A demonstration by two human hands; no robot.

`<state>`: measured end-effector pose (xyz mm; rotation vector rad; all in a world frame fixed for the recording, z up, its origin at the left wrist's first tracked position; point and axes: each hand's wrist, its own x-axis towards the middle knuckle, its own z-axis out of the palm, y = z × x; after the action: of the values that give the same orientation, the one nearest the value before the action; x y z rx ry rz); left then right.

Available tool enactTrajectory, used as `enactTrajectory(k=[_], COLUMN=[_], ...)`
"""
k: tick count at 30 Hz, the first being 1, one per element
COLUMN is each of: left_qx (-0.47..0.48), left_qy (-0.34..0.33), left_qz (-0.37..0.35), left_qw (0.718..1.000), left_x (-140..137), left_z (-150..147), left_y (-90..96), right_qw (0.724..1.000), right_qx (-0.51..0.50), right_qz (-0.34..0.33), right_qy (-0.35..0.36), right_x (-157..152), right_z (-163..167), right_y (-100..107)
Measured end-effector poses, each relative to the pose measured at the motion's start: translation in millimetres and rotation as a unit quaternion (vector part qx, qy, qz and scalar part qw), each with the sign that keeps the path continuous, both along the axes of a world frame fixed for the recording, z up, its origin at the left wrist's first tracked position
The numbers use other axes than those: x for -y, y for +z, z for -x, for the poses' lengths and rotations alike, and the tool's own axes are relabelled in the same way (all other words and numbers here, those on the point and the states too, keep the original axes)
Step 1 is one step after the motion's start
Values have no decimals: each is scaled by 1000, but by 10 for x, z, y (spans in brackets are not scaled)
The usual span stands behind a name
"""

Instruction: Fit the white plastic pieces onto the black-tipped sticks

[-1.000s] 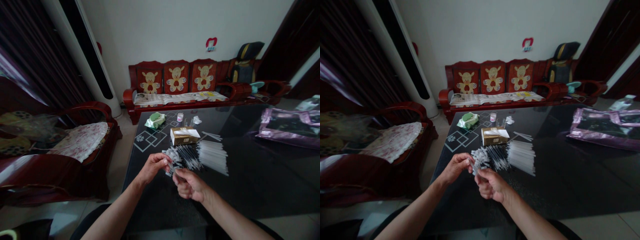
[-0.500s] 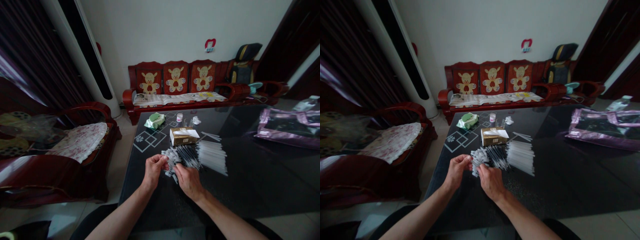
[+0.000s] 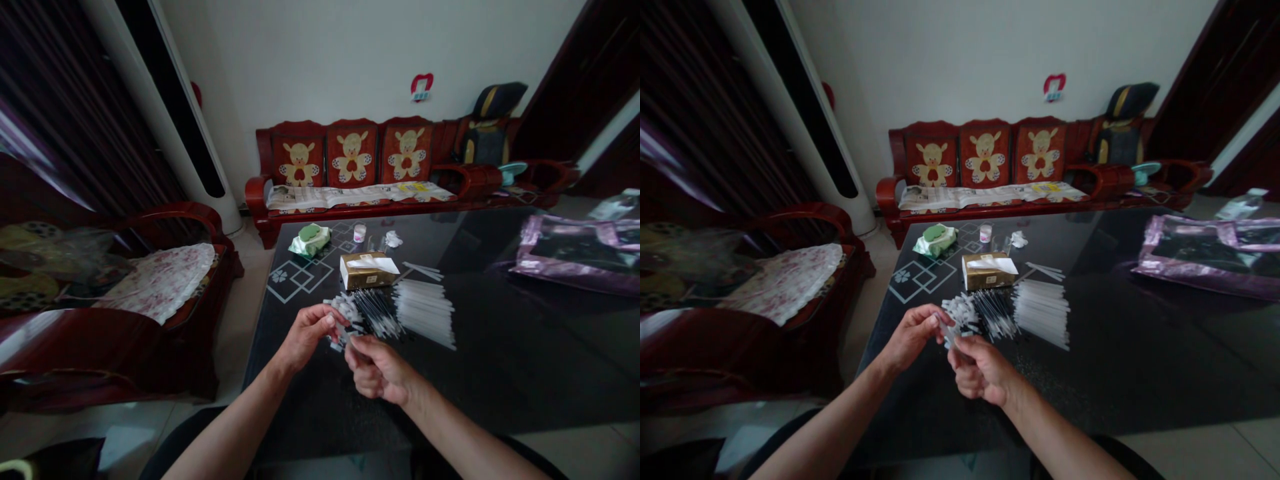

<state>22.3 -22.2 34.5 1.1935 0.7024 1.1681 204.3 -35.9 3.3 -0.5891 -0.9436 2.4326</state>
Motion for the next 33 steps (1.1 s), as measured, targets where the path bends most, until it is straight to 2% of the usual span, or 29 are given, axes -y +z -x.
enactTrajectory(k=[3,5,6,7,8,10,11,12,13,14,15,16,17,18,20,21,22,24,28,30,33], left_qx=[-4,-7,-8,-7,-3,7,13,18,23,27,30,28,23,16,12,21,33,55,54,41,29], left_qy=[54,93,112,130,148,178,190,198,204,208,207,198,181,152,77,42,14,-21,-30,2,76], left_qz=[10,22,28,33,40,56,64,71,76,79,82,82,79,76,64,59,55,48,33,29,36], left_qw=[998,995,993,991,988,982,980,977,976,974,974,976,980,985,995,997,998,997,998,999,996], left_x=[9,12,14,17,21,33,39,44,47,46,41,31,17,1,-30,-41,-46,-43,-14,-10,-11], left_z=[-20,-42,-58,-78,-101,-152,-176,-193,-202,-201,-189,-166,-134,-98,-29,-4,13,23,-3,-15,-32], left_y=[-24,-47,-60,-75,-92,-125,-141,-155,-167,-174,-177,-174,-164,-149,-103,-77,-51,-11,2,-16,-46], right_qw=[998,985,969,942,903,795,740,696,666,654,664,696,747,810,924,959,981,997,999,999,998], right_qx=[36,105,148,194,242,332,369,398,417,424,418,401,373,335,230,173,120,35,-32,-23,40], right_qz=[-32,-98,-155,-226,-305,-452,-504,-538,-556,-561,-554,-530,-489,-427,-268,-191,-127,-47,9,10,-34], right_qy=[-46,-98,-126,-154,-182,-231,-249,-262,-271,-278,-278,-271,-253,-222,-148,-114,-88,-40,40,32,-35], right_x=[18,23,22,19,16,10,8,7,6,4,1,-5,-12,-21,-41,-49,-56,-62,-39,-18,8], right_z=[44,68,74,77,78,77,77,79,82,85,84,80,69,52,3,-25,-50,-85,-66,-25,39], right_y=[39,86,108,125,135,133,124,112,101,92,87,86,88,90,88,81,71,40,-10,-3,46])
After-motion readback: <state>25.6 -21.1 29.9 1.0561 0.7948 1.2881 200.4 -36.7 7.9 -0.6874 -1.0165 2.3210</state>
